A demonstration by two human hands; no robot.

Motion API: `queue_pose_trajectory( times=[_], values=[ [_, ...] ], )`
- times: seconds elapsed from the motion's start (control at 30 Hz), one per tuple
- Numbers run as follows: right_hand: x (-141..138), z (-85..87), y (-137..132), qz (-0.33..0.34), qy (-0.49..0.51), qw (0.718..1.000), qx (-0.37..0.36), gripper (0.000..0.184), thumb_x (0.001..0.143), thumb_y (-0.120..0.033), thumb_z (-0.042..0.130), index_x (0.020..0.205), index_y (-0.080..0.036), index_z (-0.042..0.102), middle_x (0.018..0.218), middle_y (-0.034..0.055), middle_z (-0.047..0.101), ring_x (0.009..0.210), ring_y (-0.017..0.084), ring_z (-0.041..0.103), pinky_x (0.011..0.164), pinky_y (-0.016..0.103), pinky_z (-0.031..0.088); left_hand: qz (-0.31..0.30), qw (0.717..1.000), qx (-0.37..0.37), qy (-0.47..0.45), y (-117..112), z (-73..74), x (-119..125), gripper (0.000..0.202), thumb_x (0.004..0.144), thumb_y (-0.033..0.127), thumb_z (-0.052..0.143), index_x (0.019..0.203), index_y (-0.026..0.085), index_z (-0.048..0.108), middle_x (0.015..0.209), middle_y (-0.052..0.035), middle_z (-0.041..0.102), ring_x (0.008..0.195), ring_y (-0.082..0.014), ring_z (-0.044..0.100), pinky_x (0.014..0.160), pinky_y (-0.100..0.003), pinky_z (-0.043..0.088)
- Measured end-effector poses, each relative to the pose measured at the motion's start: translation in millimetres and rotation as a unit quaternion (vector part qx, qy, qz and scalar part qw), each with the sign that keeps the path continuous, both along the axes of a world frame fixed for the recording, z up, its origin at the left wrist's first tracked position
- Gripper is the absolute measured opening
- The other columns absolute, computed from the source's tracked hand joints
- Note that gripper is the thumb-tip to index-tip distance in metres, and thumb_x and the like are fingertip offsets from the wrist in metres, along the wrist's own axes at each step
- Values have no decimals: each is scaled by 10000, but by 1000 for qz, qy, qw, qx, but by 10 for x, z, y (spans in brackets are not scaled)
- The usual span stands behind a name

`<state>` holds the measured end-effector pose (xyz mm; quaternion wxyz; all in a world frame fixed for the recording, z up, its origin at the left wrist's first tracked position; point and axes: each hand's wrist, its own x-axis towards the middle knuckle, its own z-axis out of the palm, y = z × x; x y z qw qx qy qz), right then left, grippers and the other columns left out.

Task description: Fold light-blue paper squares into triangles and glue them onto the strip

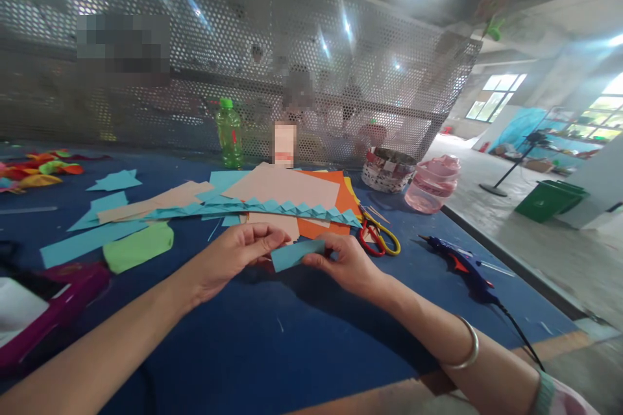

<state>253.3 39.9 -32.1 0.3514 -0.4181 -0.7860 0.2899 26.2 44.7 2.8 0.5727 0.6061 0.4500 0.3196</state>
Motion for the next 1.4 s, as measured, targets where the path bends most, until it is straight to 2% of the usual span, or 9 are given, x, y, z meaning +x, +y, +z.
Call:
queue_pose_trajectory(
  times=[0.13, 0.27, 0.47, 0.63, 0.87, 0.93, 1.1, 1.3, 1.4],
  values=[
    [-1, 0, -11, 29, 6, 999, 15, 410, 896, -550, 616, 831, -159, 722, 703, 4, 622, 610, 108, 483, 578, 220, 367, -50, 999, -22, 3, -1, -35, -20, 423, 766, 576, 737, 935, 189, 759, 833, -33, 707, 711, -151, 609, 641, -241, 506],
    [6, 6, -15, 40, 5, 999, 16, 396, 901, -537, 623, 849, -162, 739, 725, 13, 648, 620, 110, 508, 587, 218, 375, -78, 996, -39, -4, -14, -17, -15, 393, 798, 567, 714, 903, 190, 751, 787, -17, 702, 673, -139, 614, 649, -244, 519],
    [6, 16, -17, 54, 9, 998, 26, 410, 897, -550, 625, 816, -161, 727, 730, 15, 657, 618, 110, 512, 591, 219, 384, -101, 993, -65, 7, -41, 25, -16, 427, 785, 582, 717, 960, 193, 740, 804, -54, 737, 763, -184, 672, 668, -258, 538],
    [4, 23, -27, 56, 13, 998, 33, 399, 896, -544, 629, 821, -166, 731, 743, 22, 660, 635, 116, 530, 600, 223, 395, -121, 986, -116, -26, -51, 20, -46, 386, 813, 536, 714, 1016, 207, 727, 966, -67, 722, 856, -203, 700, 694, -264, 550],
    [1, 69, -58, 62, 15, 997, 34, 270, 913, -408, 658, 813, -170, 732, 729, 5, 649, 638, 111, 530, 623, 231, 410, -135, 976, -158, -64, -58, 32, -42, 325, 800, 491, 749, 902, 184, 714, 923, -55, 686, 856, -192, 669, 704, -266, 538],
    [-1, 76, -66, 51, 22, 998, 36, 237, 898, -404, 681, 895, -170, 717, 777, 11, 657, 664, 118, 541, 637, 238, 430, -139, 977, -153, -60, -57, 37, -39, 327, 805, 492, 745, 901, 182, 715, 926, -57, 688, 855, -188, 666, 696, -260, 528],
    [4, 97, -89, 19, 69, 990, 125, 441, 863, -395, 730, 1233, -204, 588, 1088, 72, 636, 908, 167, 587, 735, 264, 506, -129, 980, -143, -44, -40, 20, -33, 342, 798, 495, 752, 917, 178, 709, 899, -41, 677, 845, -179, 667, 683, -246, 510],
    [3, 111, -98, 56, 29, 973, 223, 319, 947, -219, 620, 1265, -239, 618, 1170, 96, 583, 1077, 192, 593, 914, 333, 532, -108, 981, -151, -54, -28, 0, -34, 331, 791, 473, 771, 926, 180, 695, 861, -16, 649, 861, -178, 668, 699, -249, 518],
    [-1, 91, -84, 56, 10, 964, 260, 311, 953, -185, 596, 1254, -255, 639, 1157, 95, 596, 1058, 197, 604, 889, 347, 549, -103, 981, -156, -59, -30, 4, -35, 350, 796, 467, 773, 988, 183, 702, 884, -17, 655, 854, -167, 668, 694, -241, 524]
  ],
)
